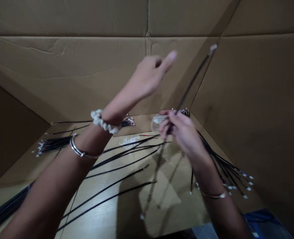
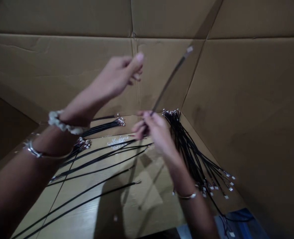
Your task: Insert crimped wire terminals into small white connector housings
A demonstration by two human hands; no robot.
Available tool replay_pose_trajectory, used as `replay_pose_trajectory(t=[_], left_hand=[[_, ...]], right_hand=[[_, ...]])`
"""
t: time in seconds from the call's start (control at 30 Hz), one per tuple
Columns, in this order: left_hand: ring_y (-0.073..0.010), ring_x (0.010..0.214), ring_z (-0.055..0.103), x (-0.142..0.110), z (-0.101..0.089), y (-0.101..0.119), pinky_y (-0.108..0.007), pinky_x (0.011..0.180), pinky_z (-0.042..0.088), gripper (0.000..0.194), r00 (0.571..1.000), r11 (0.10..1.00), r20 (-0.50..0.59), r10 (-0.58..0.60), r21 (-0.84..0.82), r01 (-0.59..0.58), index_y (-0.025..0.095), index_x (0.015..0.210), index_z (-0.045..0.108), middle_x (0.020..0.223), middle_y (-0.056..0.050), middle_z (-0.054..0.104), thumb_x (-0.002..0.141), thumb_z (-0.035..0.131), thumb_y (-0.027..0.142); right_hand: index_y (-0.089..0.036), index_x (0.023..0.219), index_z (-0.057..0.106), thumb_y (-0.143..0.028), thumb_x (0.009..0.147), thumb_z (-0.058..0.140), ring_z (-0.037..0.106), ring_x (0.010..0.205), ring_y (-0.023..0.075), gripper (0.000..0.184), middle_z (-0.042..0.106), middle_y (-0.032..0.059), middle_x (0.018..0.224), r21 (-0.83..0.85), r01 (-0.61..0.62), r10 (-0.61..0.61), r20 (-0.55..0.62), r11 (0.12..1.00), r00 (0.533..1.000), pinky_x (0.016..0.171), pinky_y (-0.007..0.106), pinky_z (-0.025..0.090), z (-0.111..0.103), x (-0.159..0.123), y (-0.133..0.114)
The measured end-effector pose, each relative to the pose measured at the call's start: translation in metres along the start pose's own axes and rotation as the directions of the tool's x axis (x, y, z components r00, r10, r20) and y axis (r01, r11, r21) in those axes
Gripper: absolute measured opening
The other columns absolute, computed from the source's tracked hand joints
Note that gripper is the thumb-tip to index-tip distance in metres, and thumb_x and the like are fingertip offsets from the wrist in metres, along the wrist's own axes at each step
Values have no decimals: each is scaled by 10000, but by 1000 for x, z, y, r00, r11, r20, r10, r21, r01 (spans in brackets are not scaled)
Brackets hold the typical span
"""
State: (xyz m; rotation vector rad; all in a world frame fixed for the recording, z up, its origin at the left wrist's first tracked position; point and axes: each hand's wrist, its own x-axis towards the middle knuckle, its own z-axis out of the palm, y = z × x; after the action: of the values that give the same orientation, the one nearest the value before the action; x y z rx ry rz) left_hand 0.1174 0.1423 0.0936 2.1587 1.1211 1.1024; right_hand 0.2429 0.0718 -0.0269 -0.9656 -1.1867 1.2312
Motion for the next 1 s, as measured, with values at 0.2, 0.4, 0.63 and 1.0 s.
replay_pose_trajectory(t=[0.2, 0.4, 0.63, 1.0], left_hand=[[-195, 946, 710, -110, 37, -102, -394, 842, 622, 282, 869, 955, 421, -259, 248, 164, 162, 1169, 681, 1133, -66, 719, 997, 685, 386], [-239, 1086, 700, -216, 69, -164, -460, 931, 615, 350, 729, 900, 538, -423, 347, 265, 177, 1274, 654, 1276, -97, 688, 995, 686, 386], [-226, 1057, 703, -237, 62, -183, -442, 917, 617, 320, 781, 904, 461, -421, 137, 406, 180, 1245, 665, 1249, -92, 697, 1006, 670, 392], [-114, 681, 594, -202, -60, -108, -201, 560, 487, 461, 833, 804, -101, -544, -349, 482, 237, 1087, 725, 818, 12, 650, 831, 773, 617]], right_hand=[[-173, 1082, 599, -267, 1071, 535, 502, 384, 86, 115, 653, -39, 605, -218, -228, 167, -267, 949, 949, 377, 194, 380, -130, -11, 13], [-147, 1195, 675, -345, 1042, 658, 715, 794, 164, 250, 729, 55, 1050, -488, -436, 243, -409, 756, 879, 690, 321, 627, -157, 3, 65], [-177, 1318, 653, -332, 1028, 672, 686, 1179, 282, 330, 672, 117, 1357, -799, -250, 16, -289, 547, 957, 1000, 515, 583, -128, 40, 69], [-166, 1216, 698, -324, 1030, 676, 726, 1068, 243, 245, 724, 94, 1241, -887, 242, 347, 386, 393, 855, 925, 455, 621, -2, 72, 118]])
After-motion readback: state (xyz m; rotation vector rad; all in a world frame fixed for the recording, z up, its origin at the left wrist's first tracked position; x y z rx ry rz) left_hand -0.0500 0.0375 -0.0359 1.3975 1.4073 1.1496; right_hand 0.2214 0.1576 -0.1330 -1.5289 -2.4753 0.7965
